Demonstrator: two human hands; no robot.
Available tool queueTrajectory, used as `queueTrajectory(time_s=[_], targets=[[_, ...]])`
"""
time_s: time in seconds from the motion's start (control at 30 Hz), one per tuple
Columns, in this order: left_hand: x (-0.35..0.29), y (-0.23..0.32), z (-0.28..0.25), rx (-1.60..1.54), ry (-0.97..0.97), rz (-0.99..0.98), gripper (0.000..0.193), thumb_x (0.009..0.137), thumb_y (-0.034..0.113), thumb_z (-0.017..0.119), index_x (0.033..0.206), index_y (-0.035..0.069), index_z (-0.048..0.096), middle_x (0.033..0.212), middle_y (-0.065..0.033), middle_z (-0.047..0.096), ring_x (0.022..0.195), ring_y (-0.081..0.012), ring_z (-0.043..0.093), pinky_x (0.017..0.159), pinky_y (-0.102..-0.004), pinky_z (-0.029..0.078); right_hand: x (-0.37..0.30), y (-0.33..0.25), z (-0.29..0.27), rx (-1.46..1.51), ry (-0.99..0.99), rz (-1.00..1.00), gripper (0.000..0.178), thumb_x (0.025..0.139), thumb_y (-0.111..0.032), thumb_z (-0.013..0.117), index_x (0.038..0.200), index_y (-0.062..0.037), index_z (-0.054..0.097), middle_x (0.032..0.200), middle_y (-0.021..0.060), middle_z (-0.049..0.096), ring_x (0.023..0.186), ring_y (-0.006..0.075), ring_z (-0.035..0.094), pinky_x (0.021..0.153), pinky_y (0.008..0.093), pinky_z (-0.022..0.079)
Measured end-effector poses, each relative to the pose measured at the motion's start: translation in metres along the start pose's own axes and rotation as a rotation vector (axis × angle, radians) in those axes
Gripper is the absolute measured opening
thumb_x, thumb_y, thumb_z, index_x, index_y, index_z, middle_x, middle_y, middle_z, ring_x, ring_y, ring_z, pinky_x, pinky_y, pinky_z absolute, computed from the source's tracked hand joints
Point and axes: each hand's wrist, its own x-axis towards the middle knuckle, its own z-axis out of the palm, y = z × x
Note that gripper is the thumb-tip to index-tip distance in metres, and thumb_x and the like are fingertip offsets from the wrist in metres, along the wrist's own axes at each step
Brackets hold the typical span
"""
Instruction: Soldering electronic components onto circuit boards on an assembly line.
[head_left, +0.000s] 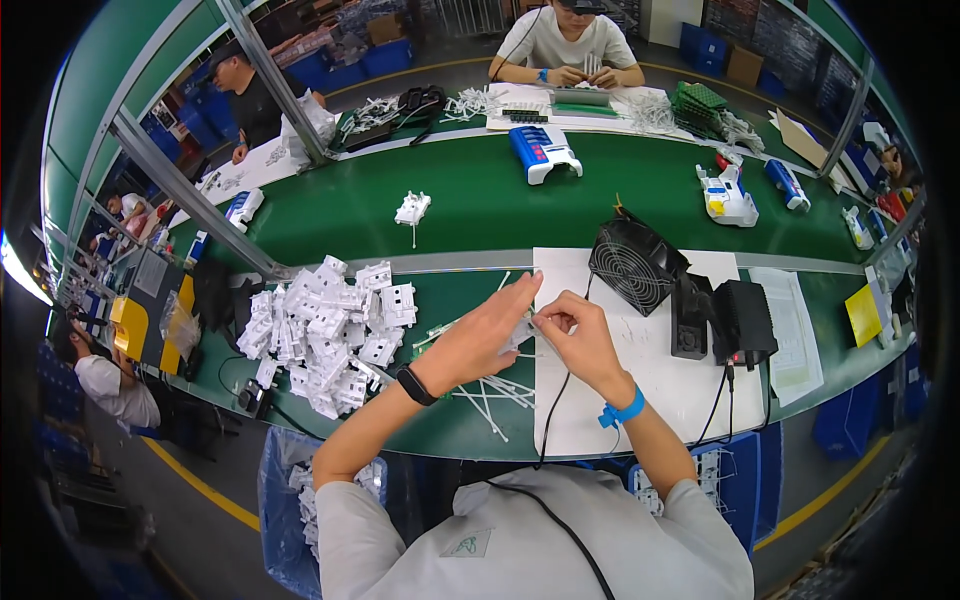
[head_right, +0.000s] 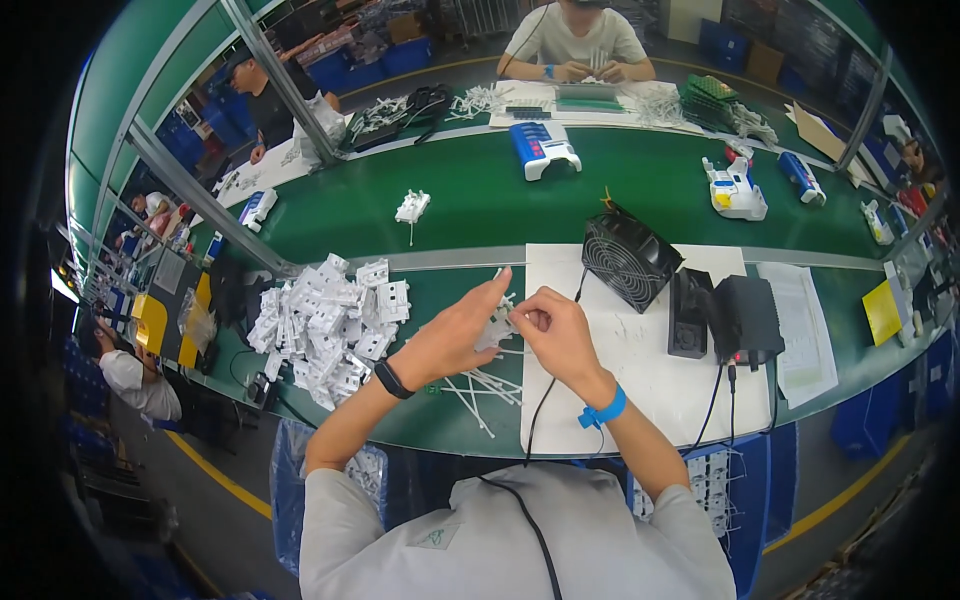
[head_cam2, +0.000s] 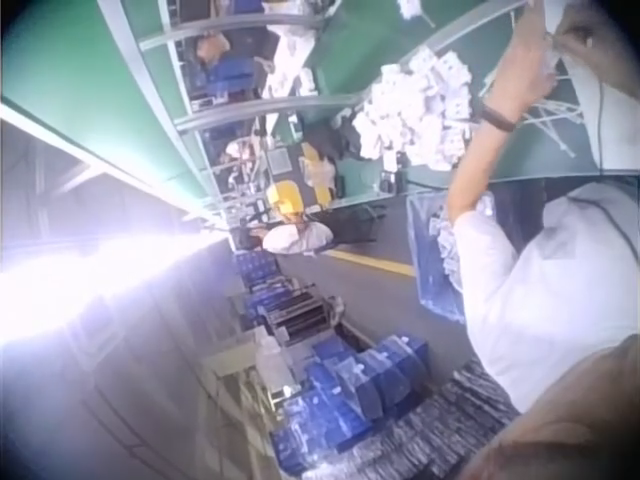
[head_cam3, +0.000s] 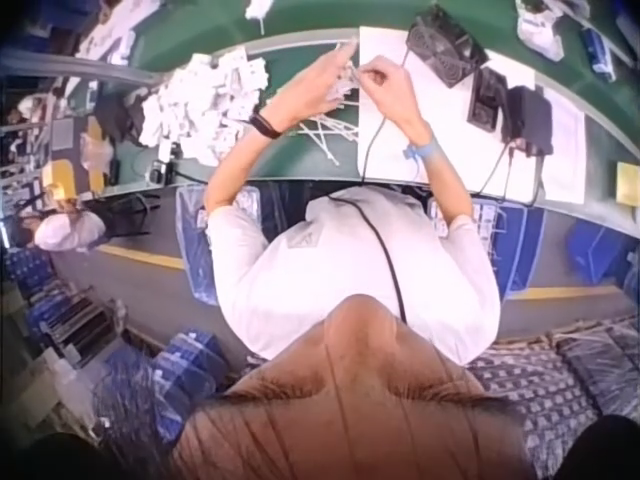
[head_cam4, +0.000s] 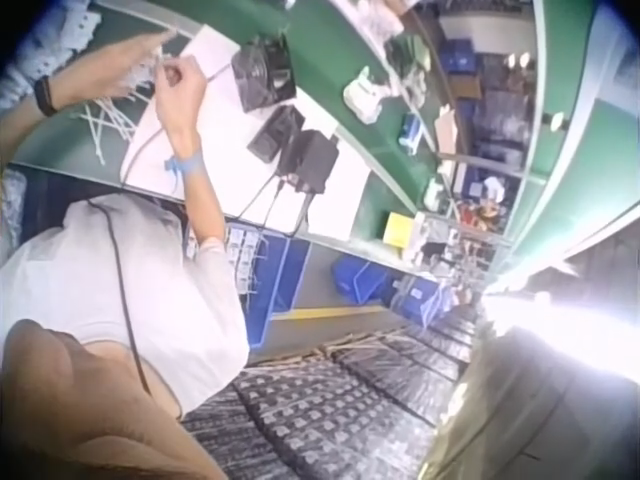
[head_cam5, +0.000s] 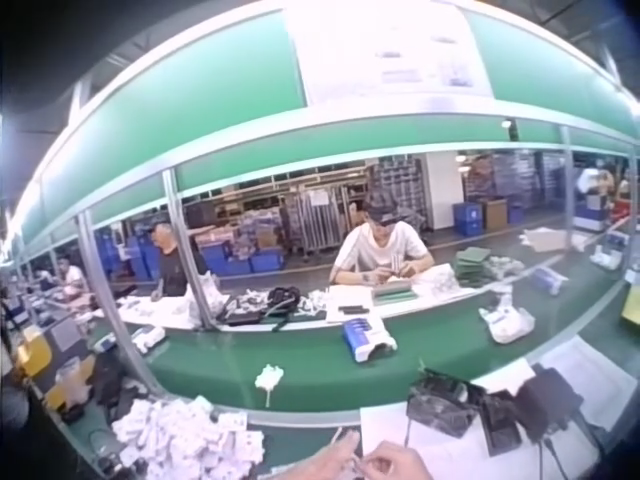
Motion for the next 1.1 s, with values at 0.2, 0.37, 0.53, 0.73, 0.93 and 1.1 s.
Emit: queueTrajectory(time_s=[0.2,0.37,0.53,0.73,0.93,1.1], targets=[[-0.002,0.001,0.003,0.039,-0.06,0.052,0.113,0.072,0.004,0.079,0.162,0.004,0.012,0.148,-0.0265,0.044,0.135,-0.043,0.047,0.113,-0.0446,0.044,-0.002,0.017,0.0,0.043,-0.047,0.219,0.014,0.087,-0.01,0.074,0.086,0.0033,0.072,0.073,0.0054,0.062,0.062,0.0112,0.05,0.056,0.0303,0.039],[-0.002,0.005,0.009,-0.019,-0.135,0.013,0.114,0.072,0.005,0.08,0.163,0.007,0.011,0.148,-0.0265,0.044,0.135,-0.044,0.047,0.112,-0.0452,0.045,-0.009,0.033,0.008,0.001,0.079,0.114,0.023,0.086,-0.013,0.075,0.102,0.0041,0.07,0.082,0.0109,0.066,0.07,0.0132,0.062,0.064,0.0317,0.05],[-0.003,0.001,0.022,-0.074,-0.132,0.065,0.098,0.077,0.009,0.078,0.16,0.009,0.027,0.158,-0.0223,0.036,0.14,-0.0407,0.045,0.111,-0.0448,0.047,-0.019,0.067,-0.029,0.382,-0.268,0.415,0.019,0.096,-0.009,0.067,0.108,0.0065,0.067,0.096,0.0093,0.072,0.087,0.0161,0.07,0.075,0.0281,0.057],[0.032,0.001,0.061,-0.592,-0.005,-0.299,0.049,0.088,0.024,0.08,0.127,-0.002,0.065,0.113,-0.0191,0.073,0.104,-0.0264,0.071,0.091,-0.0338,0.054,-0.057,0.044,-0.046,0.421,0.013,0.4,0.017,0.098,-0.009,0.067,0.107,0.005,0.069,0.095,0.0076,0.071,0.085,0.0133,0.069,0.074,0.0273,0.058],[0.074,0.005,0.09,-0.637,-0.103,-0.181,0.036,0.088,0.023,0.077,0.112,-0.004,0.071,0.096,-0.0169,0.076,0.085,-0.0208,0.072,0.078,-0.0312,0.055,-0.079,0.045,-0.06,0.358,0.187,0.373,0.016,0.098,-0.01,0.068,0.106,0.0046,0.069,0.092,0.0072,0.071,0.082,0.0128,0.069,0.072,0.027,0.058],[0.089,0.011,0.111,-0.617,-0.23,-0.144,0.026,0.089,0.018,0.076,0.104,-0.001,0.072,0.092,-0.0093,0.074,0.084,-0.0129,0.066,0.079,-0.0289,0.053,-0.091,0.052,-0.072,0.256,0.178,0.415,0.017,0.098,-0.01,0.067,0.106,0.005,0.068,0.09,0.0086,0.071,0.082,0.0147,0.07,0.072,0.0277,0.058]])
